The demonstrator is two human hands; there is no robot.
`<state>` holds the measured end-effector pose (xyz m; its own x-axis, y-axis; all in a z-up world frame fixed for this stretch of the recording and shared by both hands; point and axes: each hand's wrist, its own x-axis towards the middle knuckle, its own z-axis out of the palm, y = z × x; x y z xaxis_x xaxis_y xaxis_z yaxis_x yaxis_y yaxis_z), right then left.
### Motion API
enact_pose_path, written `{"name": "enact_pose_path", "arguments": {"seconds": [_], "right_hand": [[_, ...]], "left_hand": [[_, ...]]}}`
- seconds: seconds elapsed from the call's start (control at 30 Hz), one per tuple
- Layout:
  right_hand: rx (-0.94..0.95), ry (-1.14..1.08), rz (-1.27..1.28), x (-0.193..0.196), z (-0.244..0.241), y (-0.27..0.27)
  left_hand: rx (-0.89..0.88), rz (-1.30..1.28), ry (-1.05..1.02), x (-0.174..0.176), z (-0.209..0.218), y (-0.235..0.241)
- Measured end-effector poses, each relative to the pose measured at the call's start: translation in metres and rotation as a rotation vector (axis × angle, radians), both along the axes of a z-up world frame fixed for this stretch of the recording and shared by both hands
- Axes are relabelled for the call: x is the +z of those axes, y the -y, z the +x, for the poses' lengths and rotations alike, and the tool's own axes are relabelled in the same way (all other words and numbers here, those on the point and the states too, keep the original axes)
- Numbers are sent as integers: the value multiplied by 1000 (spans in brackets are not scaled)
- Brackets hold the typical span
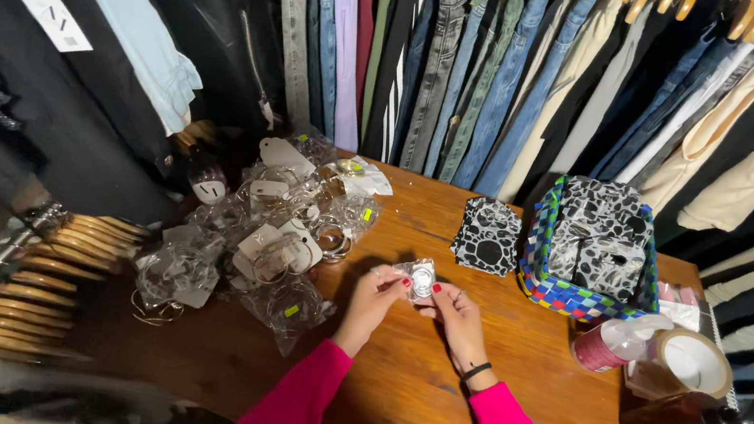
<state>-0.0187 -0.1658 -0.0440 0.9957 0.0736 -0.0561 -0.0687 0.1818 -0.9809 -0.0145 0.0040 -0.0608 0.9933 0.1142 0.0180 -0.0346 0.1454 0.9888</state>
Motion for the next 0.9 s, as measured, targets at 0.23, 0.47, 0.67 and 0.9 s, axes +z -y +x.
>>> {"name": "enact_pose_path", "arguments": {"seconds": [0.23,0.47,0.67,0.9], "right_hand": [[58,143,-123,-19,3,3],[144,145,-110,-11,0,-4],[172,126,-175,-21,7,-1],[157,85,-234,-11,1,-2]], "left_hand": [[21,152,129,21,-10,-10],[122,544,339,108,-8,-83],[321,931,140,152,44,-214],[131,1156,-70,104,89,-264]]}}
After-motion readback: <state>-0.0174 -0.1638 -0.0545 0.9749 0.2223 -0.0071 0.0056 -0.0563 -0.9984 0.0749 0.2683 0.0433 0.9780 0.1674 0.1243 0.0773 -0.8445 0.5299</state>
